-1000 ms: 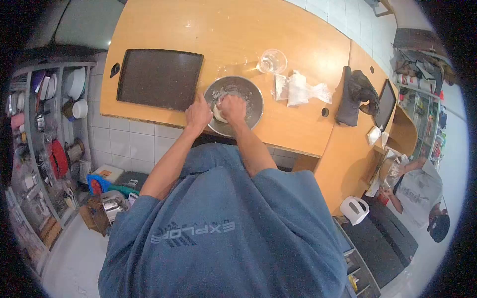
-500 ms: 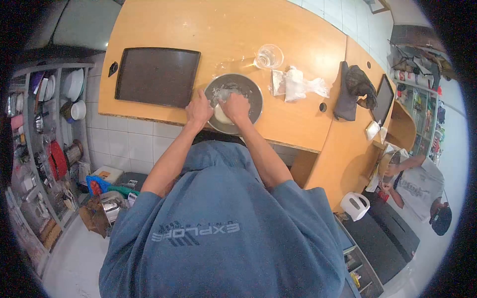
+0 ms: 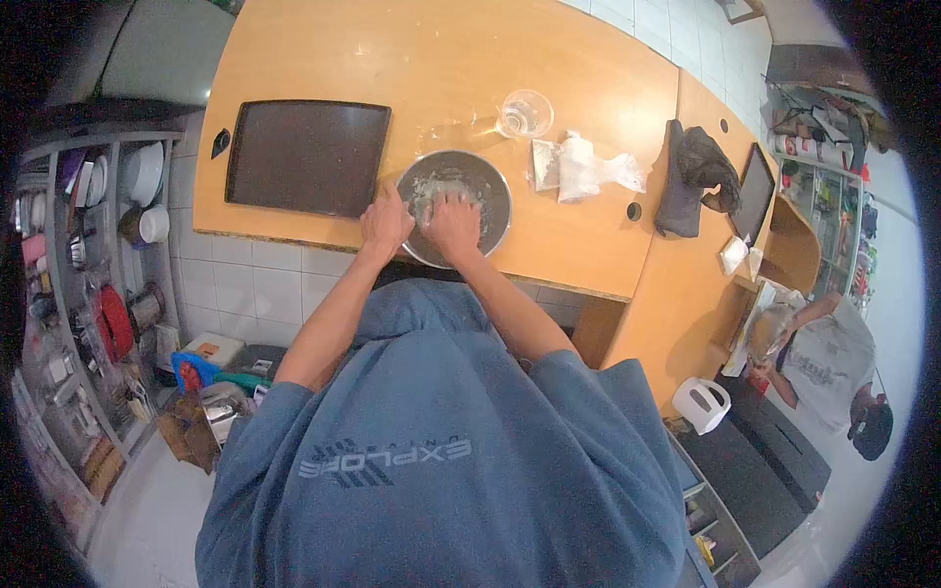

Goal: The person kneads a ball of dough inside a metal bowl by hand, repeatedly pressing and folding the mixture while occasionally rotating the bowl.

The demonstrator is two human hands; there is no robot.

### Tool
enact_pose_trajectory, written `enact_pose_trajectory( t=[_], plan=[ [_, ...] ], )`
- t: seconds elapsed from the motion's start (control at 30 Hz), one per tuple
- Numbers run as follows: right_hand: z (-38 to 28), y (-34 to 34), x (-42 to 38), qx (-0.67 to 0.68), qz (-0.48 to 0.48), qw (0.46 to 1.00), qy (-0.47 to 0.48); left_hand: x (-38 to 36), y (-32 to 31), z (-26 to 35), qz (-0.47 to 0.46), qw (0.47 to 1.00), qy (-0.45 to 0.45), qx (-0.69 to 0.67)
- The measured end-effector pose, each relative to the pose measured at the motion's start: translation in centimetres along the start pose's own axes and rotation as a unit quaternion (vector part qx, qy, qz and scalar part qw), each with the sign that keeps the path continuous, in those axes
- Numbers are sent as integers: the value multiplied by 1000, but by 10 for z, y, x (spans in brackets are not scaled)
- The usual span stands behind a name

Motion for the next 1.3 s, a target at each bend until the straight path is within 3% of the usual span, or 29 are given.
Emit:
enact_pose_trajectory(
  t=[0.3, 0.5, 0.6, 0.8, 1.0, 1.1, 1.2, 1.3],
  plan=[
    [7, -14, 20, -2, 19, 1000, 4, 0, 1, 0, 17, 1000, -14, 11],
    [12, -16, 38, 9, -64, 997, -52, -2, -4, -5, 15, 1000, -10, 17],
    [22, -15, 43, 94, -106, 985, -101, -3, -2, -1, 24, 1000, -4, 16],
    [13, 18, 11, 114, 137, 984, -24, -2, -4, -3, 46, 999, -4, 8],
    [2, 19, -7, 69, 89, 993, 15, -5, -2, -3, 51, 999, -8, 10],
    [3, 10, -16, 23, 116, 993, -13, -5, 3, -4, 45, 999, -8, 14],
    [8, 2, -15, 93, 70, 989, -93, -7, 4, -5, 36, 999, -8, 8],
    [1, -6, -14, -7, 43, 997, -71, -7, 5, -3, 23, 1000, -10, 0]
  ],
)
Point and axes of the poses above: each hand's wrist, its own x-axis towards the middle knuckle, its own y-axis out of the back of the hand, z = x × y, the point moved 5 cm from there along x, towards the middle knuckle, and after that the axes turned 7 degrees about x, right-handed, at the moved point
